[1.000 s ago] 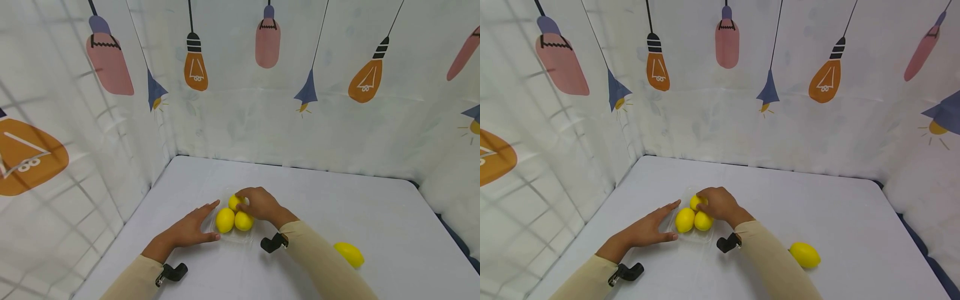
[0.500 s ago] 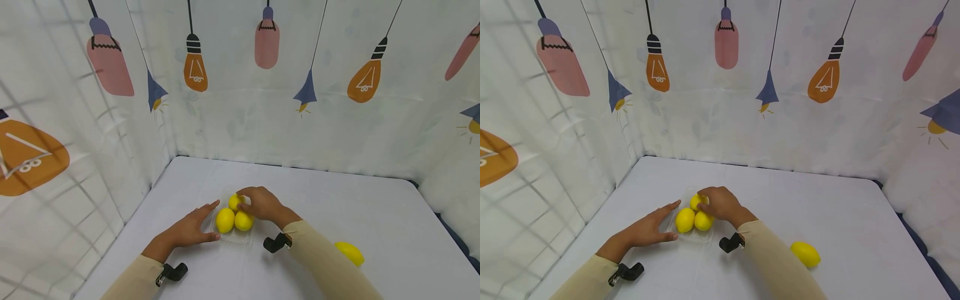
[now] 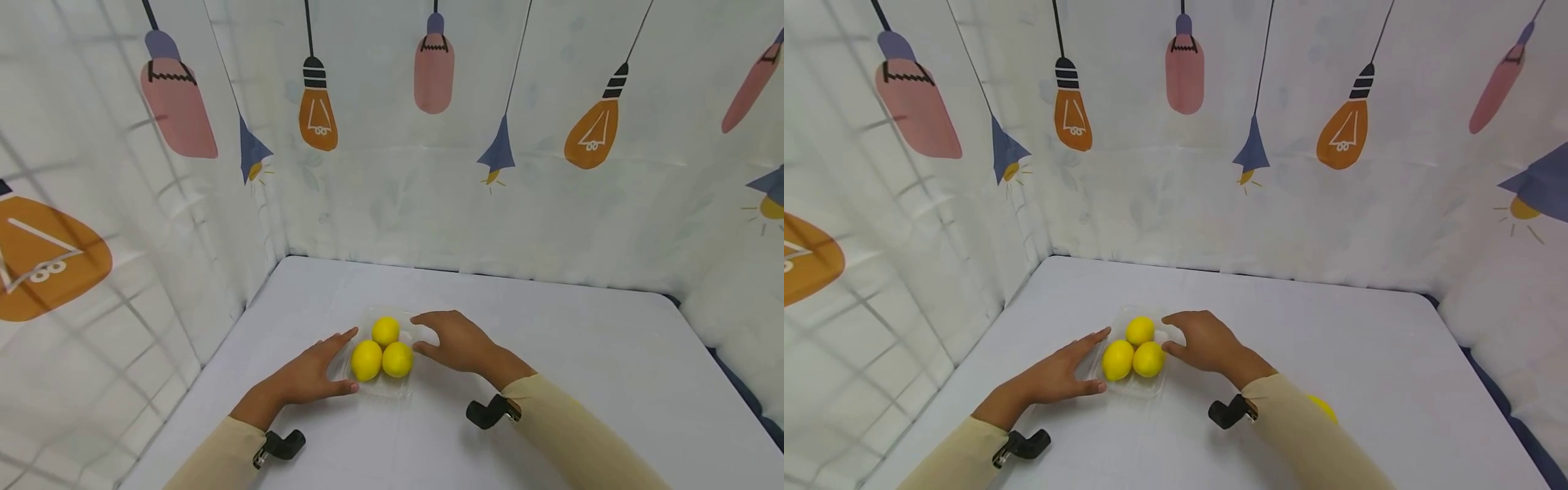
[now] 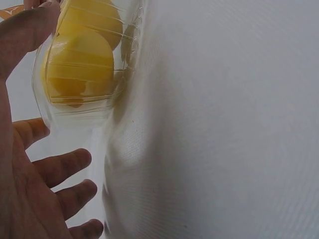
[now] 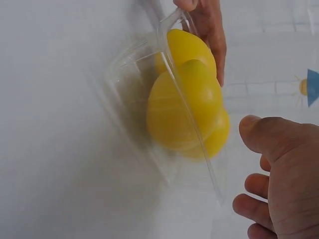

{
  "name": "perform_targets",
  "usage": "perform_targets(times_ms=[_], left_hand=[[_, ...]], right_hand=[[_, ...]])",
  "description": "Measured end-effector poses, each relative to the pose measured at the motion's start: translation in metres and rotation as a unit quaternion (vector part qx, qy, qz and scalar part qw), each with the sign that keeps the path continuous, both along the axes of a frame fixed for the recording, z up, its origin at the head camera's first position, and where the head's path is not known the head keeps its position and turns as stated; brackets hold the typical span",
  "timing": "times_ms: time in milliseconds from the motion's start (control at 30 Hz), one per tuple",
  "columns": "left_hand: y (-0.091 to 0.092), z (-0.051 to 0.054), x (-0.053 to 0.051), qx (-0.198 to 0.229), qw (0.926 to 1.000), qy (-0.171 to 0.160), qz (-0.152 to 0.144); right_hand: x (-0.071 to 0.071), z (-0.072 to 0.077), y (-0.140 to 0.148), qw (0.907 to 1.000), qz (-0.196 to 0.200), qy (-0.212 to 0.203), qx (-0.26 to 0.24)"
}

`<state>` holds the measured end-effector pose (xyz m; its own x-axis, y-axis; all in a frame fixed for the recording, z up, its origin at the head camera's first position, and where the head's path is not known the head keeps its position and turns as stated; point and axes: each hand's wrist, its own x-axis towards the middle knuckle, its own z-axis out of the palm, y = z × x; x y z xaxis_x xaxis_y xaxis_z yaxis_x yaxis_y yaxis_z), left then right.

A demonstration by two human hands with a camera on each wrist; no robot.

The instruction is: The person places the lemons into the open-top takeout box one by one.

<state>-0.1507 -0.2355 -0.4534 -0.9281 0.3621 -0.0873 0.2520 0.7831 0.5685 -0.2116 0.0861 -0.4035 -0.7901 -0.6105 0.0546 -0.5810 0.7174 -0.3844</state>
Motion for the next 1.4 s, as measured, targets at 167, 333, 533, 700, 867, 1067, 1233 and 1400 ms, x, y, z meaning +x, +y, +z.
perform_targets(times_ms=[167,333,533,700,867,1067,1233,1400], left_hand=[[-0.001,-0.001,0.000,-0.001,1.0000,0.000,-0.001],[-0.001,-0.002,0.000,-0.003,1.0000,0.003,0.000],[0.000,-0.005,-0.001,-0.003,1.0000,0.003,0.000],[0.000,-0.006,-0.001,-0.002,1.0000,0.003,-0.002],[-0.001,-0.004,0.000,-0.003,1.0000,0.002,-0.003],[-0.001,-0.003,0.000,-0.008,1.0000,0.002,-0.003],[-0.001,-0.001,0.000,-0.012,0.9999,-0.002,-0.003],[0.000,0.000,0.000,-0.016,0.9999,-0.006,0.002]], right_hand=[[0.012,0.001,0.023,0.9998,-0.020,0.006,0.008],[0.022,0.003,0.047,0.9994,-0.031,0.014,0.003],[0.035,-0.001,0.077,0.9990,-0.037,0.024,-0.008],[0.045,-0.004,0.100,0.9981,-0.059,0.011,-0.011],[0.053,-0.007,0.121,0.9971,-0.071,0.013,-0.023],[0.063,-0.008,0.137,0.9955,-0.086,0.026,-0.030],[0.068,-0.007,0.147,0.9942,-0.099,0.021,-0.035],[0.071,-0.005,0.154,0.9937,-0.104,0.021,-0.035]])
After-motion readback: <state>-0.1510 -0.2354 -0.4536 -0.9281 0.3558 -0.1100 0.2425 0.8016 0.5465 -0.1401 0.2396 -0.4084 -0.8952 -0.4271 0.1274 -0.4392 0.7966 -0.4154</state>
